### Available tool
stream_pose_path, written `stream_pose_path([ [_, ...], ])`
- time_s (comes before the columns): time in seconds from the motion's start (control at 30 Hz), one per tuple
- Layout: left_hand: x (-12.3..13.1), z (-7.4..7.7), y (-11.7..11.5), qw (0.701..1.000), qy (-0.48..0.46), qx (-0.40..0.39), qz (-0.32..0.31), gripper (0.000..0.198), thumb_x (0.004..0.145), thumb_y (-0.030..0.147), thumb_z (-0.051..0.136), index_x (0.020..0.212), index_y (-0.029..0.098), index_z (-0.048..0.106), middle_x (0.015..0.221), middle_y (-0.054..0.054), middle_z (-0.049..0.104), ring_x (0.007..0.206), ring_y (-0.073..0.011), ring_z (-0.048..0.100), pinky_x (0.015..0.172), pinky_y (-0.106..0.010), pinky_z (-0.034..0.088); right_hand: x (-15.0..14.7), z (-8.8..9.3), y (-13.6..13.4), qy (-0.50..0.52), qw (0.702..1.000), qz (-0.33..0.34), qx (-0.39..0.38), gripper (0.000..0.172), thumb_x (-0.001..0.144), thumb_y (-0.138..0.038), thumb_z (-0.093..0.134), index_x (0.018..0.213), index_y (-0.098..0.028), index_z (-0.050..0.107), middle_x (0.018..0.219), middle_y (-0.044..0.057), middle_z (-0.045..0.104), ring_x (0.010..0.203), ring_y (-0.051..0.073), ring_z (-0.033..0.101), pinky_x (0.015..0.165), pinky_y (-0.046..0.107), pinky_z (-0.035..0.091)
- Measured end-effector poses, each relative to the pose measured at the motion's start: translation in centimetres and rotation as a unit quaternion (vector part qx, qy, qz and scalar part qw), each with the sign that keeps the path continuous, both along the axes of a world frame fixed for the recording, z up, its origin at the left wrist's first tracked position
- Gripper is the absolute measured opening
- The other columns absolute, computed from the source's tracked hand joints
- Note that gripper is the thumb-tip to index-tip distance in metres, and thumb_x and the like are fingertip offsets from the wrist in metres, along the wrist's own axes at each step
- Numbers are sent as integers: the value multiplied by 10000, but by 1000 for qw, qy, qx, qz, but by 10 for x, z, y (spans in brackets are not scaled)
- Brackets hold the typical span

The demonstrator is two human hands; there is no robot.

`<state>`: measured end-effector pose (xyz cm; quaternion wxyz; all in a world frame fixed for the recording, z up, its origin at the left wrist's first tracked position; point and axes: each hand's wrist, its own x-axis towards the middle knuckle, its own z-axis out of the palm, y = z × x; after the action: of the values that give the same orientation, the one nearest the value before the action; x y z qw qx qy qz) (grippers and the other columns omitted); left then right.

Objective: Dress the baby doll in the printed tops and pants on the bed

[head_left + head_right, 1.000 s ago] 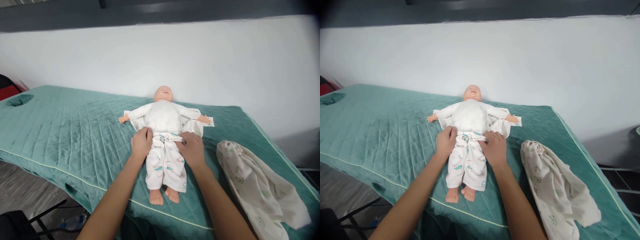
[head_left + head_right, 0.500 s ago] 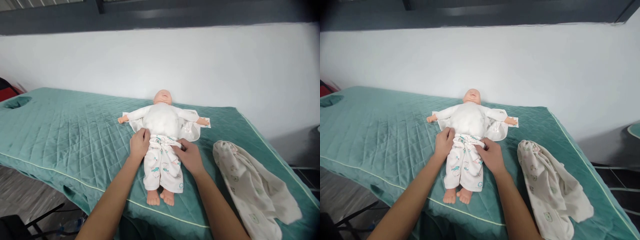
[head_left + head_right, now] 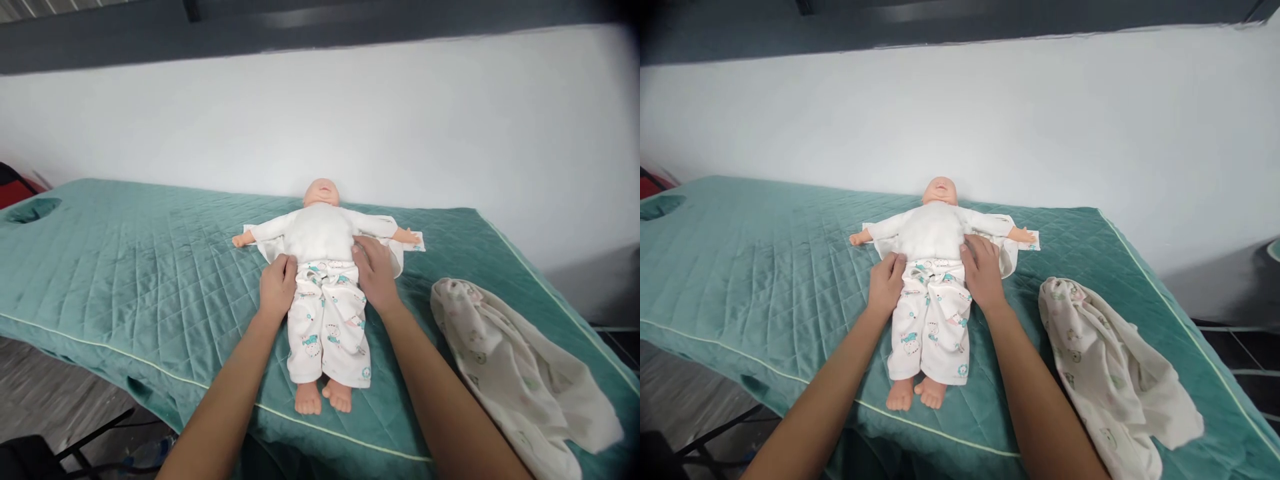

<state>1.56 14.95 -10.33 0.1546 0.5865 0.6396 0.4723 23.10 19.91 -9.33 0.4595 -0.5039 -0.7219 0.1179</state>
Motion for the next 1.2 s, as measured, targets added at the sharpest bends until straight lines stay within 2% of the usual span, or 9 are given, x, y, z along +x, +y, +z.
stream_pose_path([
  [0.2, 0, -1, 2, 1000, -8, 1, 6, 349, 989, 412, 412, 697, 224, 438, 623, 24, 497, 638, -145, 478, 638, -277, 324, 0, -1, 11, -41, 999, 27, -7, 451, 1032, -460, 358, 1319, -229, 620, 1330, 105, 662, 1273, 262, 531, 1111, 490, 344],
  [0.47, 1, 0, 3, 1000, -14, -6, 10, 379, 998, 433, 403, 682, 224, 406, 602, 31, 481, 608, -138, 457, 611, -282, 317, -2, 6, 42, -57, 998, 31, -16, 457, 1038, -472, 331, 1056, -250, 730, 1237, 69, 687, 1196, 267, 529, 1098, 476, 373],
  [0.6, 1, -1, 3, 1000, -19, -5, 12, 382, 1000, 436, 406, 683, 223, 407, 600, 34, 482, 608, -134, 456, 606, -281, 317, 2, 3, 43, -54, 997, 55, -31, 437, 1037, -477, 336, 1181, -269, 692, 1256, 49, 694, 1234, 277, 519, 1111, 497, 374],
  [0.7, 1, -1, 3, 1000, -25, -4, 11, 374, 999, 428, 415, 687, 222, 422, 602, 35, 488, 612, -132, 458, 603, -281, 319, 5, 3, 44, -87, 995, 40, -41, 455, 1029, -489, 347, 1249, -260, 673, 1241, 86, 694, 1249, 301, 520, 1095, 528, 388],
  [0.83, 2, 0, 3, 1000, -29, -2, 9, 371, 998, 420, 421, 685, 220, 422, 605, 36, 485, 614, -130, 455, 602, -281, 320, 7, 7, 53, -129, 990, 34, -43, 467, 1024, -503, 343, 1166, -246, 707, 1153, 129, 709, 1218, 322, 555, 1091, 557, 378],
  [0.93, 2, 0, 3, 1000, -30, -4, 7, 371, 997, 418, 424, 684, 218, 421, 608, 37, 485, 613, -129, 452, 600, -283, 316, 8, 8, 61, -98, 989, 53, -101, 433, 1022, -503, 348, 1083, -265, 705, 1107, 99, 730, 1153, 314, 600, 1082, 554, 392],
  [1.03, 1, 0, 4, 999, -35, -6, 2, 368, 998, 418, 421, 689, 216, 429, 613, 38, 485, 616, -127, 454, 605, -282, 319, 9, 5, 60, -35, 984, 88, -149, 388, 1020, -475, 364, 1141, -263, 666, 1219, 65, 710, 1177, 275, 613, 1071, 479, 442],
  [1.13, 1, 0, 3, 999, -50, -9, 0, 373, 993, 425, 429, 685, 215, 424, 610, 42, 470, 617, -124, 447, 607, -283, 315, 9, 1, 52, 33, 984, 95, -146, 390, 1003, -450, 413, 1255, -237, 621, 1304, 76, 669, 1224, 242, 596, 1076, 424, 458],
  [1.2, 0, -1, 3, 998, -63, -12, 0, 378, 989, 433, 438, 681, 214, 421, 608, 44, 457, 619, -124, 439, 611, -282, 313, 7, -2, 46, 71, 987, 77, -118, 380, 981, -444, 461, 1238, -229, 642, 1281, 86, 662, 1206, 236, 598, 1073, 418, 463],
])
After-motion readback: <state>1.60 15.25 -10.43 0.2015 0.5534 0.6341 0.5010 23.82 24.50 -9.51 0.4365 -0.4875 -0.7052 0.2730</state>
